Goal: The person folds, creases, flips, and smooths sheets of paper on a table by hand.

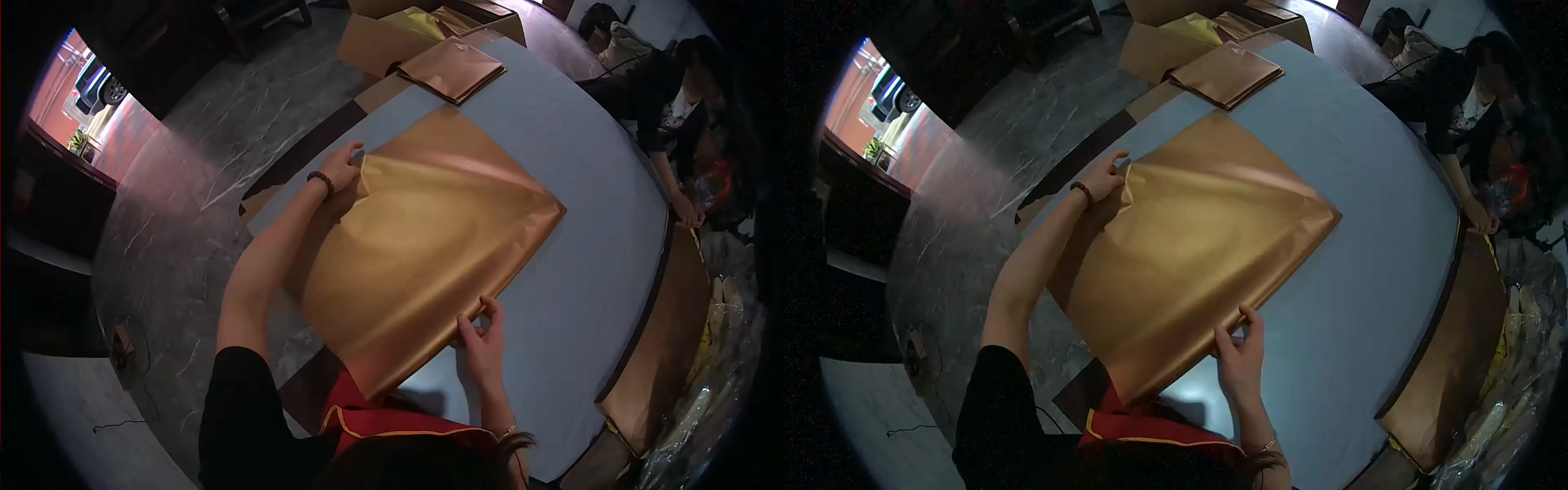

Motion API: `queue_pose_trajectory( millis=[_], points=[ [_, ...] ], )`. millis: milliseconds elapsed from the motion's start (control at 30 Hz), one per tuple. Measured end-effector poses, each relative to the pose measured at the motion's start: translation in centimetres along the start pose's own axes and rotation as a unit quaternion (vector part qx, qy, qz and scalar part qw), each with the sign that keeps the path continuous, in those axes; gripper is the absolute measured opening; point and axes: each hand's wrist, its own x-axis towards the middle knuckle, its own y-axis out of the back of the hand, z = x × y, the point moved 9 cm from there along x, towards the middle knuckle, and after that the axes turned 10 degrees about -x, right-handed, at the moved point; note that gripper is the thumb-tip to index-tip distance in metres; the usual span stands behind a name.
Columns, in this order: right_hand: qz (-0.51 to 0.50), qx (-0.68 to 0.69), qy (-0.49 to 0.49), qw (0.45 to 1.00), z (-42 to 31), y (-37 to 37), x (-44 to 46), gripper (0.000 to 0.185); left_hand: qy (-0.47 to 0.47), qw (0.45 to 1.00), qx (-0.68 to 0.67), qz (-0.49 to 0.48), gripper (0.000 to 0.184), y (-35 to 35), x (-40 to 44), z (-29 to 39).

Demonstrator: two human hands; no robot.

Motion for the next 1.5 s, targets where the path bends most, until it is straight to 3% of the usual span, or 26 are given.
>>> queue_pose_trajectory(
  millis=[67,133,233,400,600,667,967,1067,1367,1500],
  points=[
    [-0.054,-0.07,-0.077,0.993,1.8,-1.0,-1.0,0.04,0.002,1.0,0.004,-0.001,0.059,0.0,0.0,0.2],
    [-0.056,-0.083,-0.067,0.993,2.5,-1.3,-1.7,0.036,-0.002,1.0,0.011,0.002,0.06,0.0,0.3,-0.2],
    [-0.089,0.015,-0.08,0.993,4.4,-2.2,-2.8,0.033,0.013,1.0,0.016,-0.005,0.061,-0.1,0.3,0.0],
    [-0.044,0.029,-0.092,0.994,4.7,0.2,-2.2,0.027,0.006,0.999,0.032,-0.002,0.064,-0.1,0.2,0.2],
    [0.007,0.018,-0.088,0.996,2.8,7.1,-1.5,0.026,0.021,0.997,0.033,-0.067,0.073,-3.3,-2.4,2.2],
    [0.055,-0.093,-0.059,0.992,3.4,11.4,-0.9,0.025,0.019,0.994,-0.055,-0.093,0.077,-5.6,-3.4,2.2],
    [0.059,-0.142,-0.102,0.983,2.6,22.9,2.0,0.031,0.039,0.975,-0.195,-0.101,0.081,-13.1,-9.8,5.5],
    [0.031,-0.179,-0.106,0.978,2.3,25.4,3.3,0.032,0.052,0.98,-0.168,-0.093,0.081,-14.4,-11.5,6.9],
    [-0.003,-0.286,-0.123,0.95,1.9,31.0,6.9,0.027,0.119,0.921,-0.338,-0.15,0.079,-19.3,-16.1,7.7],
    [-0.033,-0.329,-0.126,0.935,1.2,32.6,8.5,0.023,0.133,0.918,-0.346,-0.141,0.079,-21.0,-17.4,8.4]
  ],
)
